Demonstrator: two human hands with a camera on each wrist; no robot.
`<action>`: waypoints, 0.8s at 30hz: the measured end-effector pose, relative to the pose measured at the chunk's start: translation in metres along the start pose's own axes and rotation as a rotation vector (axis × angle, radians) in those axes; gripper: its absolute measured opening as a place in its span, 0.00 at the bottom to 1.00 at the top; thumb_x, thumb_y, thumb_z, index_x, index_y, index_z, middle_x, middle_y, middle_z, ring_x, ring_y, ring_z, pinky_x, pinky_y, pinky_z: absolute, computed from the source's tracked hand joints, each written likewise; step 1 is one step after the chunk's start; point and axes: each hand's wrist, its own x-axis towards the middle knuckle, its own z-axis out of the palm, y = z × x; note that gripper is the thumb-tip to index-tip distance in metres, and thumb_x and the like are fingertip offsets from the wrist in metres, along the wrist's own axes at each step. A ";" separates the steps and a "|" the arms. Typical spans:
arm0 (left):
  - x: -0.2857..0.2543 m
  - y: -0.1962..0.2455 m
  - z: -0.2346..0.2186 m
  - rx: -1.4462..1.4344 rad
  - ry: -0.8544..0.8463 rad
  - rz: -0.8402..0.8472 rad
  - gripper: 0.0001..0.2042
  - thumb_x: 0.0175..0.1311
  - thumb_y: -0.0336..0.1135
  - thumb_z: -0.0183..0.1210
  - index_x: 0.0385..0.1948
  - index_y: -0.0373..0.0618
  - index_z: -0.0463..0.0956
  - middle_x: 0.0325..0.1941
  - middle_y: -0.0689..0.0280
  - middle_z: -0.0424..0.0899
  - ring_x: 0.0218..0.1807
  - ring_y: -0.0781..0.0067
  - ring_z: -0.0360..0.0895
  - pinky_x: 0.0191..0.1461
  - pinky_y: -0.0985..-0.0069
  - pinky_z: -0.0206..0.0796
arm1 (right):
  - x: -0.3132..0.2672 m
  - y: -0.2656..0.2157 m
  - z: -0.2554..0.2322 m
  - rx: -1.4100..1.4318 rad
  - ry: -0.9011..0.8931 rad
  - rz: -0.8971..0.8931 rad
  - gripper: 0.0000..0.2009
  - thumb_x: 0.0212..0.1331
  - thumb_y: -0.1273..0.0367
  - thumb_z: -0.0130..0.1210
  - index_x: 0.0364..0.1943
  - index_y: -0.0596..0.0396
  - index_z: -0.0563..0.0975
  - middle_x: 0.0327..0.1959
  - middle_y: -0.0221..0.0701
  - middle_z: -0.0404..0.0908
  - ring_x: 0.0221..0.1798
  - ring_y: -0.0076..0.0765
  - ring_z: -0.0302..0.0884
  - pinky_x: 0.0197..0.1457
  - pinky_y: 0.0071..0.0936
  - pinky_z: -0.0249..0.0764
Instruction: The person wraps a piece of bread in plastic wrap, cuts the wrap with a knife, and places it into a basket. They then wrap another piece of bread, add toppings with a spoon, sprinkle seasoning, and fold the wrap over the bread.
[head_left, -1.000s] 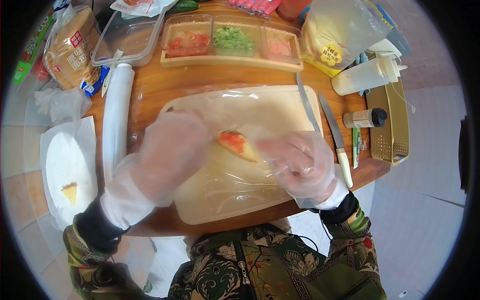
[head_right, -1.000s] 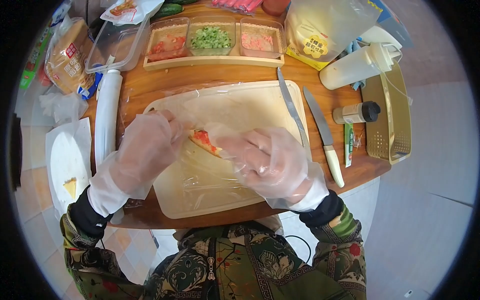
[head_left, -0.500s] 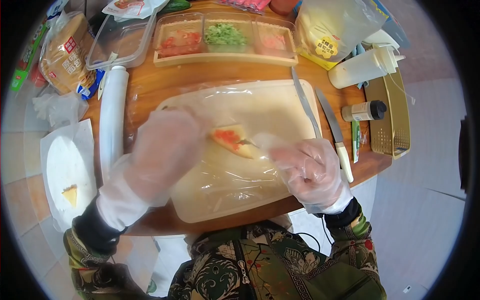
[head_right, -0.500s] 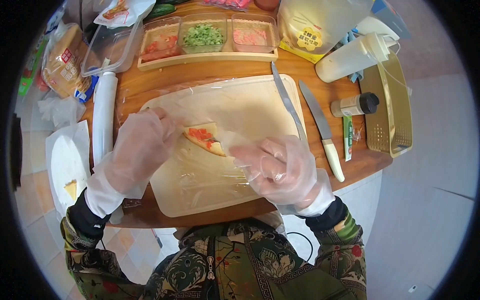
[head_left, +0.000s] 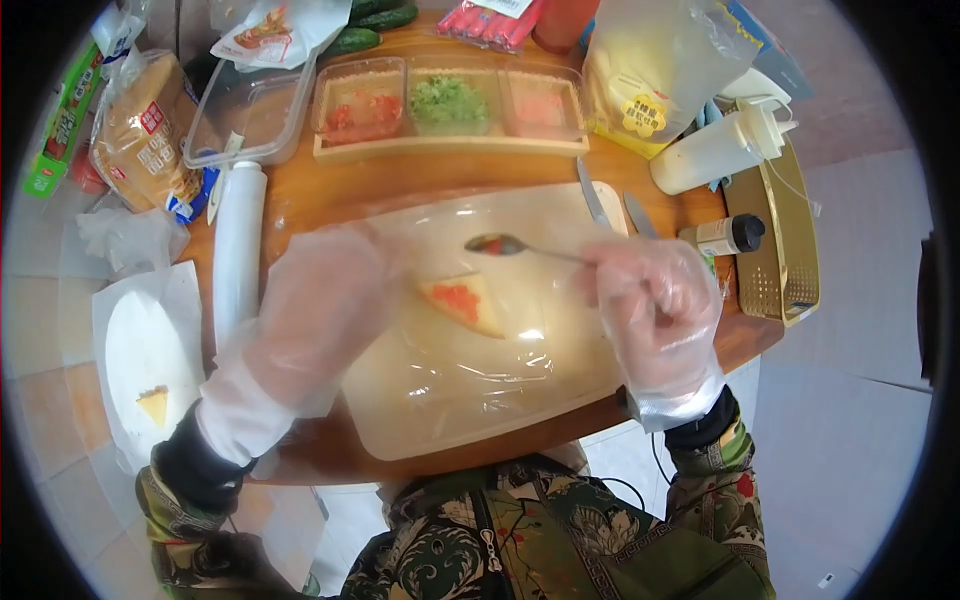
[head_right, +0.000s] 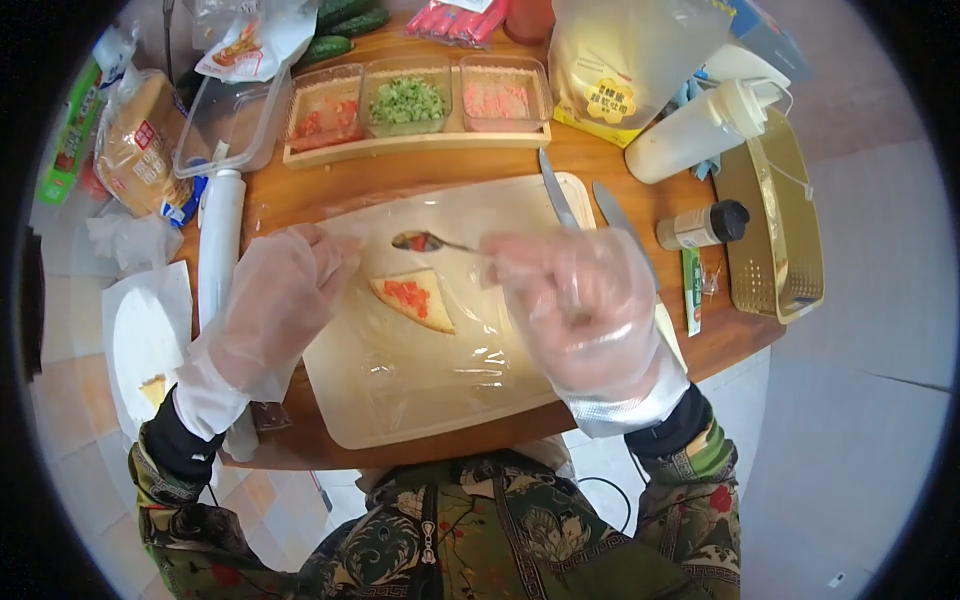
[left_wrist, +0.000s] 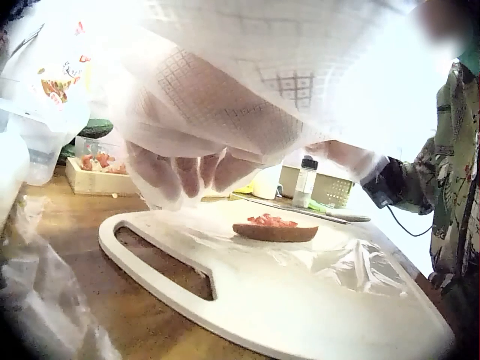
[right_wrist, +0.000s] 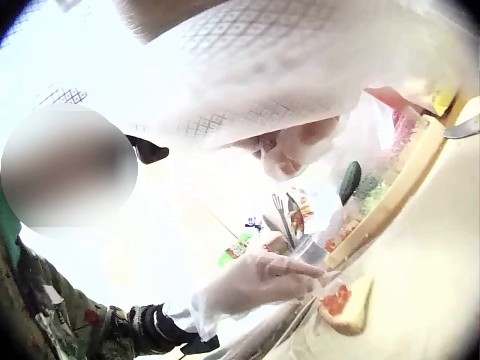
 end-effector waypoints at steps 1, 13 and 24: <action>0.003 -0.003 -0.002 0.022 0.024 0.007 0.11 0.65 0.34 0.59 0.45 0.42 0.83 0.36 0.52 0.83 0.36 0.47 0.80 0.40 0.59 0.73 | 0.010 -0.002 0.002 0.073 0.056 0.082 0.06 0.66 0.73 0.54 0.38 0.58 0.82 0.28 0.28 0.84 0.26 0.24 0.75 0.32 0.24 0.71; 0.043 -0.046 -0.024 0.122 0.258 -0.179 0.16 0.62 0.34 0.62 0.52 0.46 0.79 0.37 0.53 0.84 0.36 0.46 0.81 0.38 0.57 0.73 | 0.161 0.041 0.078 -0.053 0.051 0.033 0.10 0.65 0.68 0.53 0.39 0.58 0.84 0.31 0.43 0.85 0.35 0.49 0.85 0.39 0.39 0.79; 0.047 -0.048 -0.028 0.169 0.167 -0.280 0.19 0.62 0.33 0.61 0.56 0.43 0.77 0.41 0.51 0.85 0.38 0.45 0.82 0.40 0.57 0.75 | 0.182 0.045 0.097 -0.628 -0.277 -0.391 0.13 0.67 0.64 0.49 0.43 0.49 0.84 0.42 0.36 0.85 0.48 0.48 0.83 0.55 0.40 0.78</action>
